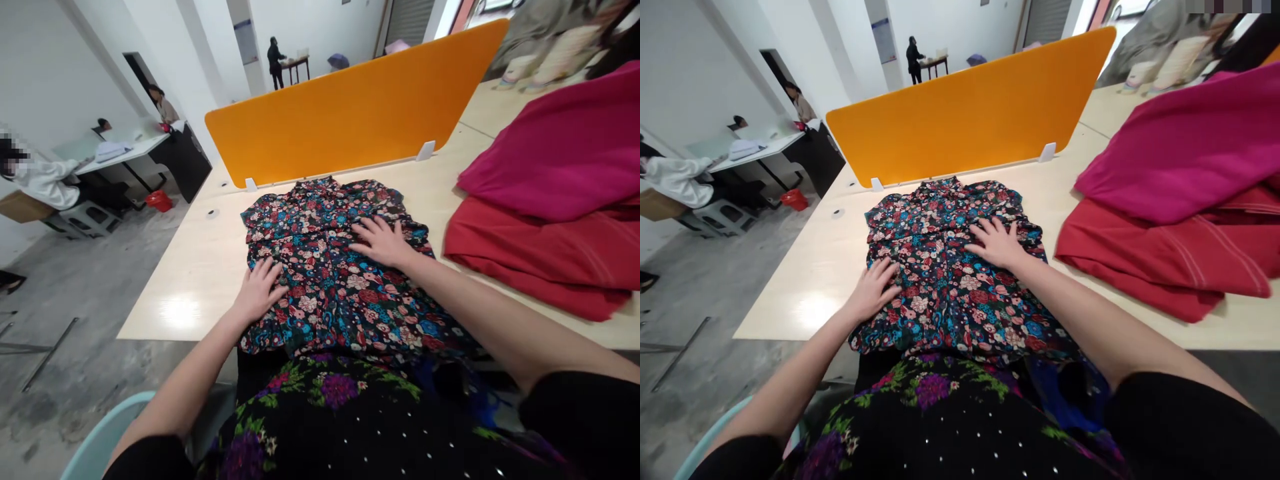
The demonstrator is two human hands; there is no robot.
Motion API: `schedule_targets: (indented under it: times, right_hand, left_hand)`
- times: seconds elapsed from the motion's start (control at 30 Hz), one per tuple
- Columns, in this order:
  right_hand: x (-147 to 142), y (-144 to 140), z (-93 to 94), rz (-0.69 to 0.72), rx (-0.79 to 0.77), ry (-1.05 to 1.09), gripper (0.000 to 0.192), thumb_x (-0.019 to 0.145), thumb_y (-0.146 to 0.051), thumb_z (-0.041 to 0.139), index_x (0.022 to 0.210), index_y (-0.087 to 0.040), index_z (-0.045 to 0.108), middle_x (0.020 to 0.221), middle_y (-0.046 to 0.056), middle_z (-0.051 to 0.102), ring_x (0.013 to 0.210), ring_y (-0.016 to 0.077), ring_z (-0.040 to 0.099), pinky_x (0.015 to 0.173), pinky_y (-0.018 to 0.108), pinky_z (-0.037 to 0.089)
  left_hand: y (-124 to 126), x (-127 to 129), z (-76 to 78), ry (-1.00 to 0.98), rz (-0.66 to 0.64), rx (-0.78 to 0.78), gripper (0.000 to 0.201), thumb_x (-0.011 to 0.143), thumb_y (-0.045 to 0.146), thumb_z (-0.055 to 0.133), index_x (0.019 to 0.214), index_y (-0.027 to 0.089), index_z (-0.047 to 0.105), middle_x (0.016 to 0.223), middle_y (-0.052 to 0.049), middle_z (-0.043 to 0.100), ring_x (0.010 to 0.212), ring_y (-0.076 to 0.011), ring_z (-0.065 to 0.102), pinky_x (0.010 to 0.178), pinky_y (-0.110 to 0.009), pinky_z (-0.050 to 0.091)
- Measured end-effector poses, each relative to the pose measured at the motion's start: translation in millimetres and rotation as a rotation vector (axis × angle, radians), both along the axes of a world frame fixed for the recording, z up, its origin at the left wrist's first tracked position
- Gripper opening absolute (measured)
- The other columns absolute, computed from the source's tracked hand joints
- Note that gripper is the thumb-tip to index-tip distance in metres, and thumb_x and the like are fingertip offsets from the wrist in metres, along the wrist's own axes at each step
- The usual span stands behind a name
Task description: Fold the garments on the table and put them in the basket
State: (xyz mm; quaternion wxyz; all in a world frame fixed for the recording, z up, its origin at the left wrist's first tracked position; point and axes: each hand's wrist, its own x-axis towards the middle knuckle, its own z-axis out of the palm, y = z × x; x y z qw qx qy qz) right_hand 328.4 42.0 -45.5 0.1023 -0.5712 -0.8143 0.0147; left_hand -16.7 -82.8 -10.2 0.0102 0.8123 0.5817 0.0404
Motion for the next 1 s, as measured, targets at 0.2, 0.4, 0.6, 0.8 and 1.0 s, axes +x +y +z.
schedule_targets:
  times: [0.2, 0.4, 0.6, 0.8, 1.0]
  right_hand:
    - [11.7, -70.2, 4.5, 0.151, -0.004, 0.078, 0.055, 0.092, -0.055, 0.032, 0.134, -0.026, 0.051, 0.146, 0.010, 0.041, 0.133, 0.0331, 0.035, 0.104, 0.063, 0.026]
    - [0.9, -140.5, 14.5, 0.377, 0.049, 0.344, 0.041, 0.093, -0.044, 0.041, 0.123, -0.025, 0.061, 0.122, 0.009, 0.063, 0.117, 0.0246, 0.055, 0.099, 0.044, 0.044]
    - [-19.5, -175.0, 6.1, 0.412, 0.066, 0.313, 0.039, 0.092, -0.041, 0.044, 0.126, -0.029, 0.058, 0.137, 0.007, 0.052, 0.129, 0.0270, 0.044, 0.108, 0.055, 0.031]
    - [14.9, -207.7, 20.7, -0.074, 0.223, 0.629, 0.030, 0.089, -0.047, 0.044, 0.102, -0.034, 0.067, 0.103, 0.007, 0.068, 0.104, 0.0289, 0.061, 0.093, 0.049, 0.048]
    - [56.9, -269.4, -4.1, -0.592, 0.348, 0.769, 0.023, 0.083, -0.053, 0.051, 0.072, -0.035, 0.061, 0.072, 0.008, 0.061, 0.079, 0.0313, 0.063, 0.075, 0.048, 0.051]
  left_hand:
    - [-83.6, 15.5, -8.9, -0.187, -0.128, 0.157, 0.041, 0.092, 0.040, 0.047, 0.128, 0.022, 0.054, 0.140, -0.012, 0.049, 0.135, -0.0279, 0.035, 0.111, -0.054, 0.024]
    - [-102.5, 36.5, -3.6, -0.158, -0.452, 0.165, 0.033, 0.090, 0.027, 0.050, 0.122, 0.026, 0.059, 0.125, -0.010, 0.060, 0.126, -0.0264, 0.046, 0.105, -0.049, 0.037]
    - [-98.8, 52.6, -6.0, -0.010, -0.621, 0.141, 0.050, 0.089, 0.016, 0.048, 0.134, 0.036, 0.046, 0.147, -0.008, 0.040, 0.140, -0.0287, 0.025, 0.111, -0.062, 0.015]
    - [-124.8, 8.9, -12.3, -0.495, -0.042, 0.465, 0.020, 0.084, 0.019, 0.056, 0.102, 0.025, 0.064, 0.103, -0.007, 0.065, 0.104, -0.0217, 0.058, 0.098, -0.038, 0.041]
    - [-162.4, -24.8, -53.1, -1.061, 0.724, 0.274, 0.024, 0.072, 0.038, 0.071, 0.082, 0.021, 0.057, 0.080, -0.001, 0.060, 0.078, -0.0159, 0.058, 0.081, -0.029, 0.046]
